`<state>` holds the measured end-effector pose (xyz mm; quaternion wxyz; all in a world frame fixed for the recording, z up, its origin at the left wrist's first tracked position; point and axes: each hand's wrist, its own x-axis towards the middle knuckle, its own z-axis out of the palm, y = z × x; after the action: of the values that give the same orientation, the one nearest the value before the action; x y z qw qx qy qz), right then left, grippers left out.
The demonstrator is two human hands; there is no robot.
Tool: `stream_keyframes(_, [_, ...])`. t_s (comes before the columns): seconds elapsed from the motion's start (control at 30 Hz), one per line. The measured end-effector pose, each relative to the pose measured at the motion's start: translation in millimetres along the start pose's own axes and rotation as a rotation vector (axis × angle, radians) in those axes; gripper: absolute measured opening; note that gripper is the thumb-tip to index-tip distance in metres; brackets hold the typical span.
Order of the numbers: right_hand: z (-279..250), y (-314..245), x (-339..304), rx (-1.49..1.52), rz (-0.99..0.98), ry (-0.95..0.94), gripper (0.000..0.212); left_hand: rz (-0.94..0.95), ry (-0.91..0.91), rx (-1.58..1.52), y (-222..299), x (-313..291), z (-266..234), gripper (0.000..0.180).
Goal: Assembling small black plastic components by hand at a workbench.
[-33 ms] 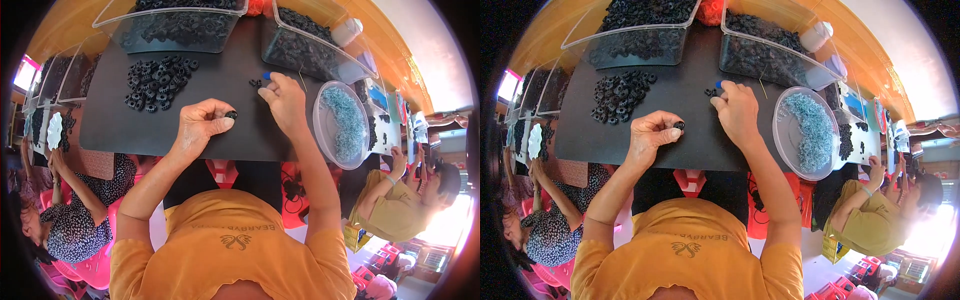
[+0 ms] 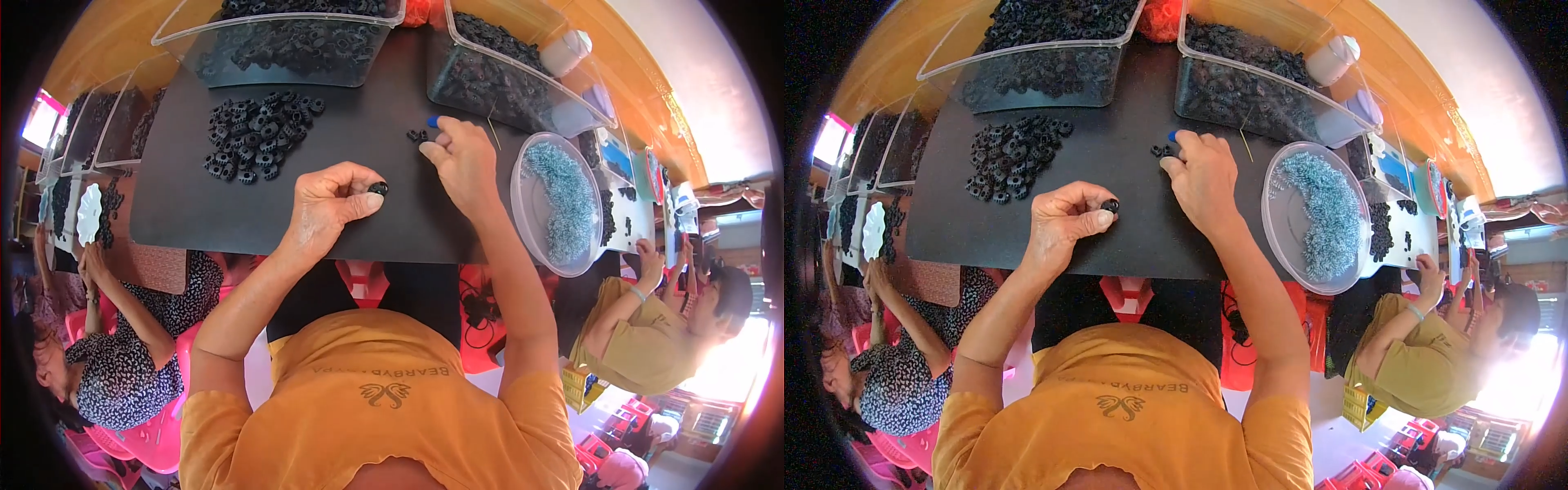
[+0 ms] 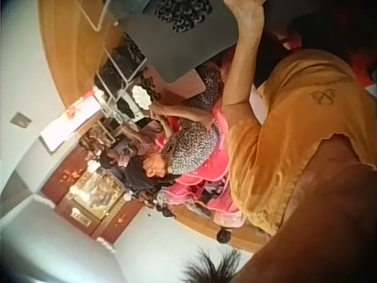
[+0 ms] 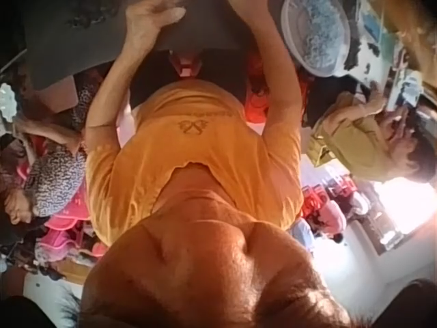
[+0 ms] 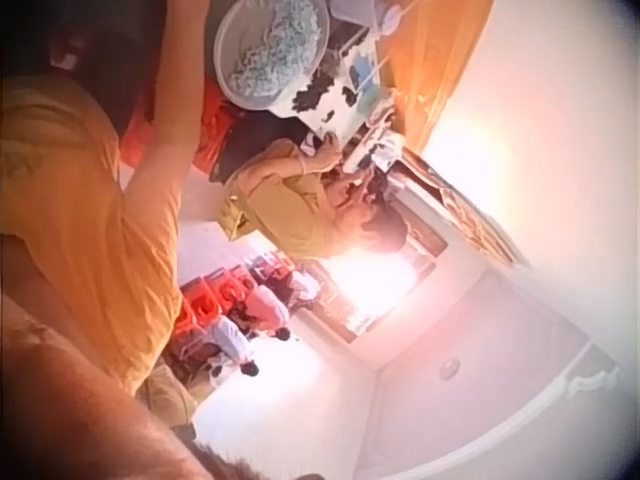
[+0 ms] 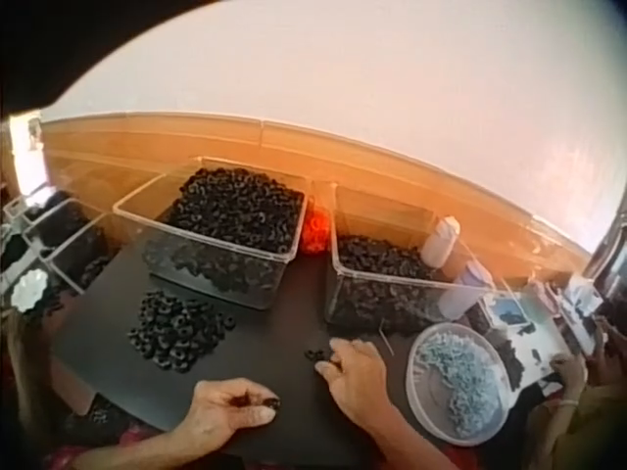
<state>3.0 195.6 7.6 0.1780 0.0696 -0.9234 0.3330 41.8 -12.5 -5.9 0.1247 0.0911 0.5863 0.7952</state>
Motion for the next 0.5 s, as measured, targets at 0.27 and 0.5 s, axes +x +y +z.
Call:
stream_keyframes(0.27, [14, 12, 12, -0.359, -0.307, 0.001, 0.012, 0.005, -0.015, 0.017, -4, -1, -1, 0.016])
stream_keyframes(0.5, [6, 12, 2, -0.472, -0.457, 0.005, 0.013, 0.007, 0.002, 0.016, -7, 2, -2, 0.016])
